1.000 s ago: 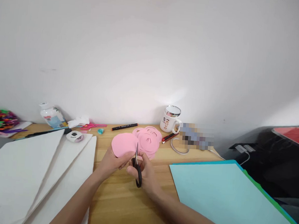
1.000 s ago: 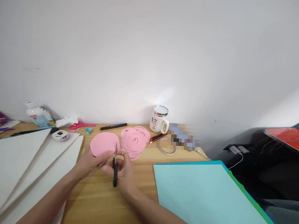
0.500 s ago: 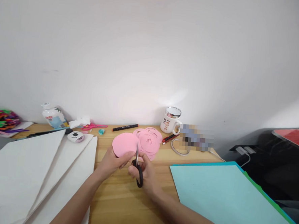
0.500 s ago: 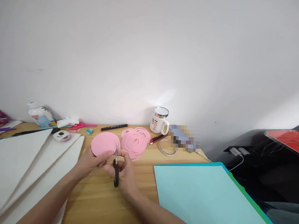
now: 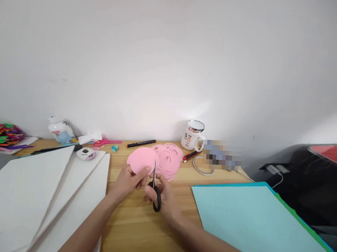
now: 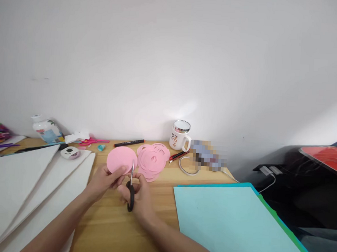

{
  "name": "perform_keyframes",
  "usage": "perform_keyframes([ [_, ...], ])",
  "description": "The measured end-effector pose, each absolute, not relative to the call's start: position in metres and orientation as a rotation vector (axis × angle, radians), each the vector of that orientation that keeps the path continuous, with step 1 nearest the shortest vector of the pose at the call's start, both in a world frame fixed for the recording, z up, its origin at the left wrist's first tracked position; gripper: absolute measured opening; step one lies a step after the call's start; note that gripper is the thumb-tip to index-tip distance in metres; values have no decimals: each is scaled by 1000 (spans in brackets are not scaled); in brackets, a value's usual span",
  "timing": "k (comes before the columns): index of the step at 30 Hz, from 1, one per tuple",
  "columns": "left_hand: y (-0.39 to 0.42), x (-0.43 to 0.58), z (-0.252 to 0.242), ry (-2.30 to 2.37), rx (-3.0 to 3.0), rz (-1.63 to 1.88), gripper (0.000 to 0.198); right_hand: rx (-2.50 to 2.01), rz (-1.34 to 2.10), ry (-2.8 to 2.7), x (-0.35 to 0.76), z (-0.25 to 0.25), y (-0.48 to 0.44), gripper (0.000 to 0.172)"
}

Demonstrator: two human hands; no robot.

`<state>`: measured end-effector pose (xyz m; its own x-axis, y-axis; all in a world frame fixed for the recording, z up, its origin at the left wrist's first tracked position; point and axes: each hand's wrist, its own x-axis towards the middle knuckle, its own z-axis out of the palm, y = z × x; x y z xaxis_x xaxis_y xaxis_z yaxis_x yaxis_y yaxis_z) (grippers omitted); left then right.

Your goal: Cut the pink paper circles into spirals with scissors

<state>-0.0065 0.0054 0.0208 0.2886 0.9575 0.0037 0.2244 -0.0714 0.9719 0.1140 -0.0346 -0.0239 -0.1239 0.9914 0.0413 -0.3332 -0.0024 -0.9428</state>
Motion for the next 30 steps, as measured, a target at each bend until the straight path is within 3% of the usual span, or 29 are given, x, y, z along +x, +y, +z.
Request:
perform_keyframes([
  [6, 3, -4, 15, 1174, 1507, 916, 27, -809, 1420, -1037, 115, -25, -33, 46],
  [30, 2, -9, 18, 1128, 1509, 905, 27, -858, 1340, -1130, 117, -32, -32, 42],
])
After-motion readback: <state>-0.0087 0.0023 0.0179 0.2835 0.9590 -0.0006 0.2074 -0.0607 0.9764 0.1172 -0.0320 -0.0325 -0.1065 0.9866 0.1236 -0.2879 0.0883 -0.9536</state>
